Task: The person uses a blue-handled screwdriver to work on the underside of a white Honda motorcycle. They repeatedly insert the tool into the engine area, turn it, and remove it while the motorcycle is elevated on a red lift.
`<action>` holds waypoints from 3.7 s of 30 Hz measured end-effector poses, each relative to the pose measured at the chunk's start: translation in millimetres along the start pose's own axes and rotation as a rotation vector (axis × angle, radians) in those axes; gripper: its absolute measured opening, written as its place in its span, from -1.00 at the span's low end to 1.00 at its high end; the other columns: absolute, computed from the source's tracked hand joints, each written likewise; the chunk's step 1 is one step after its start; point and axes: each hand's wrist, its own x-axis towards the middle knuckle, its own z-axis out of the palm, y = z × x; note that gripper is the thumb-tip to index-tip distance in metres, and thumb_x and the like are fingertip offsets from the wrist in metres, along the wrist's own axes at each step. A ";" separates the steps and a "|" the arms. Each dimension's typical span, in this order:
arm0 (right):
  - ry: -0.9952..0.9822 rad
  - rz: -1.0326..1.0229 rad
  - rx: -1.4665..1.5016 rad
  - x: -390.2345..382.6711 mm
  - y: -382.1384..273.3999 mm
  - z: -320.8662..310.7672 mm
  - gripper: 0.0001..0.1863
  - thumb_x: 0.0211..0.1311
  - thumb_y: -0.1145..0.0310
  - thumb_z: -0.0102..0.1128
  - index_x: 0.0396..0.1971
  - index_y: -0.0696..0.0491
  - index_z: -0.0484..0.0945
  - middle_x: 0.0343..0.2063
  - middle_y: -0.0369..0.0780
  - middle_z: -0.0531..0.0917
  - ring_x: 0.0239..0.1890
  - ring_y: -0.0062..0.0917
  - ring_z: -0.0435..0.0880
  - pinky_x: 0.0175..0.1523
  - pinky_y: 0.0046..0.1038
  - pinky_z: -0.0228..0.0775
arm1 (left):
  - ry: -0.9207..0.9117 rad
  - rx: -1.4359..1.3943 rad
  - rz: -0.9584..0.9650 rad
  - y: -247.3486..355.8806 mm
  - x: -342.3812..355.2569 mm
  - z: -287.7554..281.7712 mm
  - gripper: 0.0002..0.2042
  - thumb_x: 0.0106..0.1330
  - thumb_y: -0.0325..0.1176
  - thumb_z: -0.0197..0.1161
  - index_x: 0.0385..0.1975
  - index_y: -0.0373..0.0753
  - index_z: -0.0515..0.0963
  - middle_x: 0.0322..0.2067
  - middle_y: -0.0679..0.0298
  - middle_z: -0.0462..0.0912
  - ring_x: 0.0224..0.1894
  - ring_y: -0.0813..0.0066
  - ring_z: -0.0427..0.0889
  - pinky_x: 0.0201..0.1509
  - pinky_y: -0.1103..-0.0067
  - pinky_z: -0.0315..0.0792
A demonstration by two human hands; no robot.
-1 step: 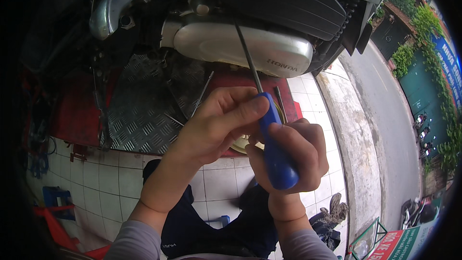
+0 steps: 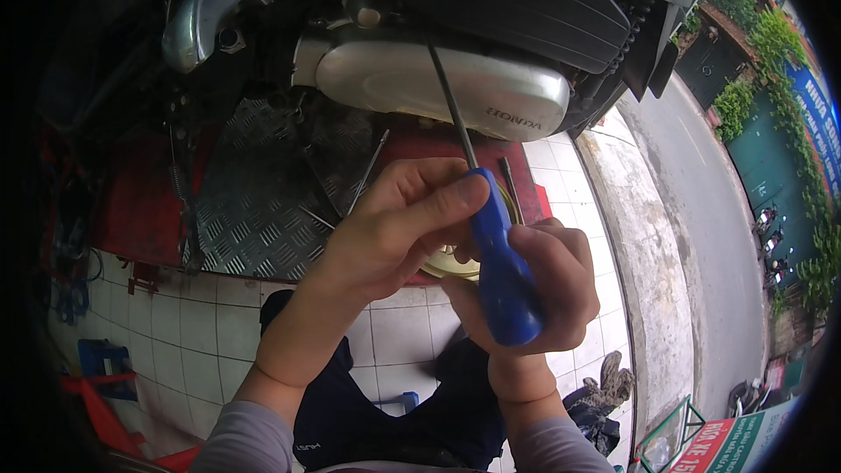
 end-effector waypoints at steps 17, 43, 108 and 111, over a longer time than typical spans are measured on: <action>-0.236 -0.092 -0.150 -5.0 -8.7 -23.2 -0.25 -0.07 -0.09 0.51 -0.05 0.09 0.34 -0.45 -0.20 0.41 -0.38 -0.46 0.43 -0.20 -0.49 0.40 | -0.113 -0.152 0.077 -5.0 -5.3 -3.3 -0.74 0.43 -0.36 0.12 -0.03 -0.40 0.52 -0.20 0.16 0.65 -0.16 0.49 0.63 0.01 0.55 0.50; -0.108 0.194 0.070 -3.6 -33.3 -27.7 -0.51 -0.35 0.37 0.64 -0.27 0.05 0.66 -0.21 -0.06 0.52 -0.23 -0.45 0.63 -0.30 -0.48 0.54 | -0.211 -0.104 0.001 -8.2 -1.2 -8.1 -0.63 0.37 -0.27 0.20 0.08 -0.33 0.43 -0.21 0.20 0.62 -0.03 0.39 0.60 0.09 0.49 0.49; -0.076 0.494 0.299 -17.8 -49.3 -15.6 -0.40 -0.26 0.43 0.63 -0.19 0.22 0.45 -0.36 -0.20 0.58 -0.35 -0.55 0.63 -0.32 -0.61 0.54 | -0.151 -0.248 0.020 -14.8 -26.3 -5.6 -0.66 0.35 -0.36 0.24 0.06 -0.35 0.45 -0.20 0.20 0.62 -0.09 0.50 0.61 0.07 0.60 0.49; -0.103 0.338 0.089 -18.5 -49.2 -18.7 -0.51 -0.25 0.50 0.59 -0.24 0.15 0.54 -0.45 -0.22 0.60 -0.49 -0.57 0.60 -0.39 -0.64 0.48 | -0.110 -0.146 0.044 -16.8 -26.8 -4.9 -0.61 0.34 -0.30 0.25 0.08 -0.37 0.44 -0.20 0.19 0.63 -0.09 0.46 0.63 0.03 0.56 0.53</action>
